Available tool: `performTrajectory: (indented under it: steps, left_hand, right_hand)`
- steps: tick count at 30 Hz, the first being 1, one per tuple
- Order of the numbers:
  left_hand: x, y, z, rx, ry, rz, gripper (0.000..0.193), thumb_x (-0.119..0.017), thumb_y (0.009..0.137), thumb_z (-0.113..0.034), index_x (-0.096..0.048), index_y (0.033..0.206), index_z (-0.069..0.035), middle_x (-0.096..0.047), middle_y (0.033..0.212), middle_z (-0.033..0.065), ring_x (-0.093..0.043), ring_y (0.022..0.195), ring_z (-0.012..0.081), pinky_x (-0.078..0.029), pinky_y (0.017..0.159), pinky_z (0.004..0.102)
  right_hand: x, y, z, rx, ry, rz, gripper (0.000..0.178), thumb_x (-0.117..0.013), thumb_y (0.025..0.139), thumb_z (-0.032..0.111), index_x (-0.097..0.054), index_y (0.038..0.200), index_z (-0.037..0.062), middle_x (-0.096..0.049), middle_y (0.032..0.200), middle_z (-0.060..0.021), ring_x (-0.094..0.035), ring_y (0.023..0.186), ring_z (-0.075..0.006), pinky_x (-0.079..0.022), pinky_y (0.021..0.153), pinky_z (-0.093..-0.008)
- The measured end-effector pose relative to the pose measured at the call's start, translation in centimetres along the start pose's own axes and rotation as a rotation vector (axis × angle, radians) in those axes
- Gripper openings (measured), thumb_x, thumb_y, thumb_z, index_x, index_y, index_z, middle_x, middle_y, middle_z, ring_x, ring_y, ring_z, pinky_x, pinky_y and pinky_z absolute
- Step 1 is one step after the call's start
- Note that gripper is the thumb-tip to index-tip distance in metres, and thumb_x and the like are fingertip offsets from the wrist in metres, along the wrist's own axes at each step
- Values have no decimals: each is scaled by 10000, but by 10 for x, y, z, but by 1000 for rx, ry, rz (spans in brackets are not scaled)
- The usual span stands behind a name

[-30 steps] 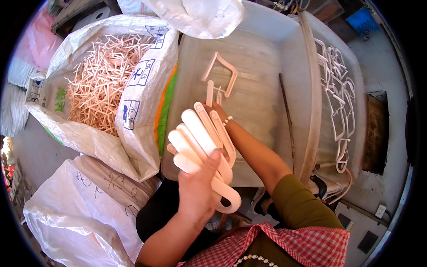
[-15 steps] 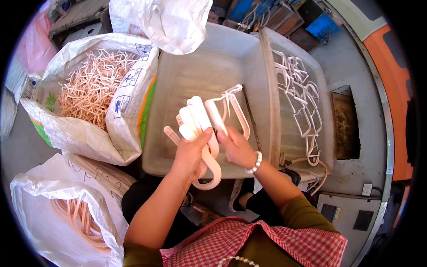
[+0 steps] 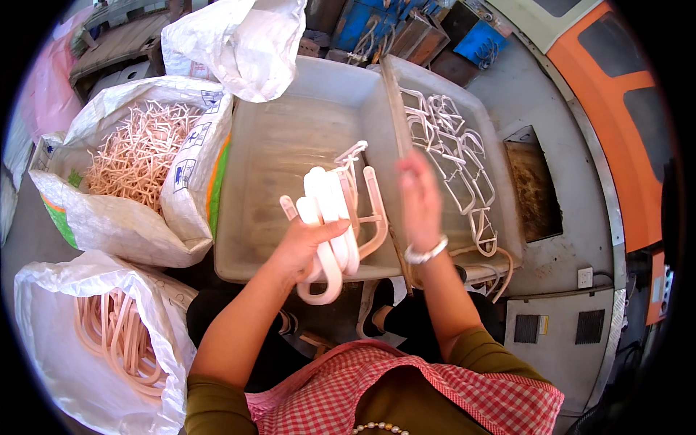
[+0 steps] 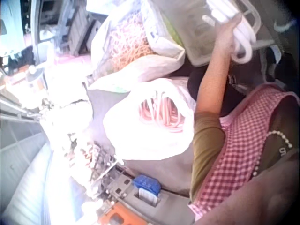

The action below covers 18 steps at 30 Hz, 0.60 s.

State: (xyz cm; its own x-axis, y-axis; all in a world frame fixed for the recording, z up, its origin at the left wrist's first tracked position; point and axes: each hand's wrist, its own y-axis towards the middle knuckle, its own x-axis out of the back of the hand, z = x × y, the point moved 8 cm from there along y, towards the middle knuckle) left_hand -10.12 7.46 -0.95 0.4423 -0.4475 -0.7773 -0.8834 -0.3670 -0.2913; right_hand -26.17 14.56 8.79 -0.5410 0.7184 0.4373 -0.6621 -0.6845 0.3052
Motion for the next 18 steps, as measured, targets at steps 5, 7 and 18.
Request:
performTrajectory:
  steps: [5, 7, 18]
  left_hand:
    - [-7, -24, -18, 36, 175, 65, 367, -738, 743, -69, -580, 1068, -7, -629, 923, 84, -629, 820, 196, -529, 708, 359]
    - [-12, -26, -19, 60, 198, 141, 392, -750, 711, -71, -585, 1059, 3, -635, 918, 99, -636, 801, 213, -531, 705, 365]
    - [9, -8, -16, 73, 317, 69, 317, -743, 777, -114, -576, 1027, -14, -596, 841, 49, -599, 720, 161, -516, 621, 340]
  right_hand:
    - [54, 61, -61, 89, -251, 230, 579, -562, 848, 22, -397, 1396, 109, -482, 1343, -130, -476, 1221, -223, -403, 983, -350]
    - [40, 51, -88, -68, -30, 451, 639, -623, 829, 54, -382, 1414, 144, -450, 1382, -125, -434, 1261, -220, -368, 1020, -364]
    - [100, 18, -42, -183, -347, 621, 224, -741, 793, 203, -619, 911, 57, -648, 908, -16, -568, 859, -87, -465, 791, -256]
